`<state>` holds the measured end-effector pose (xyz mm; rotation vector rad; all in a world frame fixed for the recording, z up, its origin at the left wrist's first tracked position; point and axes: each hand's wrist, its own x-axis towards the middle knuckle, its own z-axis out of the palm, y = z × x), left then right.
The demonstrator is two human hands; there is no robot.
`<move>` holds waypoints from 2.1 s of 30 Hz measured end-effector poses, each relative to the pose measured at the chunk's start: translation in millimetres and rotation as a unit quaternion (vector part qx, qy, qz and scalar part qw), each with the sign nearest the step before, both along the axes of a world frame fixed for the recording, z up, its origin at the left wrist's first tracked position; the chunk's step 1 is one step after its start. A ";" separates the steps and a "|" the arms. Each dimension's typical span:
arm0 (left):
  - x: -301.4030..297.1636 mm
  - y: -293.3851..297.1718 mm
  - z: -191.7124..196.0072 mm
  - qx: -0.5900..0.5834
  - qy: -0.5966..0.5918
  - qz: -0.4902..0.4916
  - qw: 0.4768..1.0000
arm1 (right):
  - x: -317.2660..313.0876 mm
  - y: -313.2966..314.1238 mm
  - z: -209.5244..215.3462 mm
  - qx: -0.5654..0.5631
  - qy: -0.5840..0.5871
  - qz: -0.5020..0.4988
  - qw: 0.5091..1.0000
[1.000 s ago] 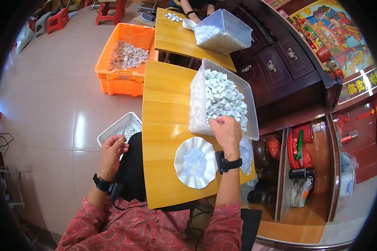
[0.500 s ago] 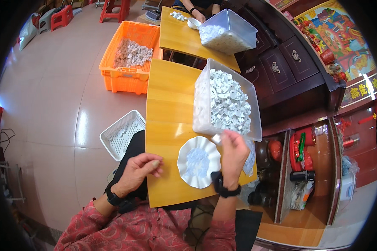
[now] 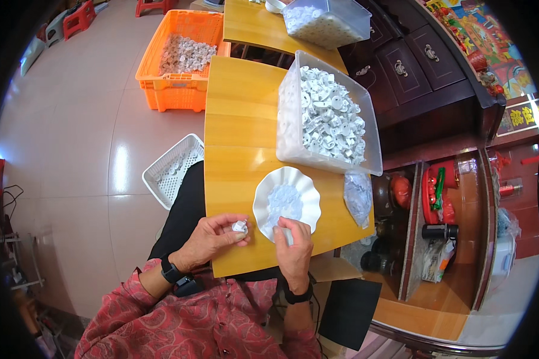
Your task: The person is assembling small white plastic or rubber components, likely for footwear, by fitting them together manually.
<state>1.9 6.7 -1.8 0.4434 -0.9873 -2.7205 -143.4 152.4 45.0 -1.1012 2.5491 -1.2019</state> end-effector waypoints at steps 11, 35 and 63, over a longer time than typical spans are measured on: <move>2.6 -1.2 -3.5 -0.012 -0.007 0.027 1.000 | 12.2 5.5 -19.3 0.108 0.188 0.085 0.973; 2.5 3.5 -4.4 -0.008 0.032 -0.006 0.999 | 38.6 1.5 -16.1 -0.033 0.060 0.006 0.998; 5.2 5.5 -5.9 -0.072 0.000 -0.096 0.993 | 45.6 -2.4 -17.8 -0.058 0.075 0.052 0.994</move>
